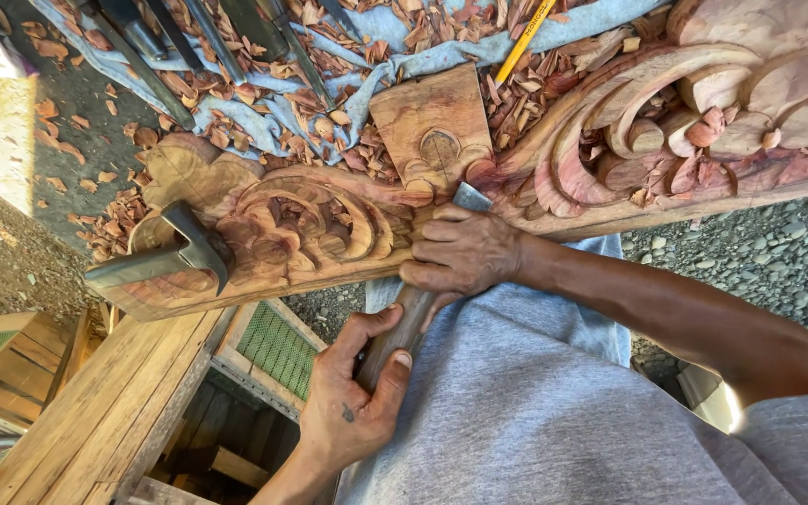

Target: Carving intricate decorative designs into a large wood panel using various chisels and a hammer.

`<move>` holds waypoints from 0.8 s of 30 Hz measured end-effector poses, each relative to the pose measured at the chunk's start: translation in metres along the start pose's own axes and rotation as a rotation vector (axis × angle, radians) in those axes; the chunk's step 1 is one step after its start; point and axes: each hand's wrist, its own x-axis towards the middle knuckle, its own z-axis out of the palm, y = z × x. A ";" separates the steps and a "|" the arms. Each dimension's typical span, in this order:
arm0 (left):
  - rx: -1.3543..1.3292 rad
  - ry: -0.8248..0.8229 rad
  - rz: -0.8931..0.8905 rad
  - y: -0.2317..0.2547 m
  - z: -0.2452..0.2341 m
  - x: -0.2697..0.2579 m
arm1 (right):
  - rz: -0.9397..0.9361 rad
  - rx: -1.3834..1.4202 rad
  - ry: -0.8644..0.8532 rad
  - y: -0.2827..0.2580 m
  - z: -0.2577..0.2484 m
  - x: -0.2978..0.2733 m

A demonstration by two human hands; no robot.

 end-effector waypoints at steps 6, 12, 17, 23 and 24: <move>-0.003 0.058 -0.006 0.004 0.003 0.001 | 0.015 0.026 -0.019 0.002 -0.003 0.002; 0.022 0.092 0.014 -0.011 0.005 0.006 | 0.027 0.020 -0.008 0.003 -0.003 0.004; 0.006 0.101 0.099 -0.017 0.001 0.010 | 0.039 -0.009 -0.033 -0.001 -0.004 0.006; 0.104 0.316 0.622 -0.017 -0.011 -0.009 | 0.002 -0.040 -0.055 0.002 -0.001 0.003; 0.103 0.312 0.616 -0.036 -0.003 -0.007 | 0.008 -0.035 -0.055 0.002 -0.002 0.001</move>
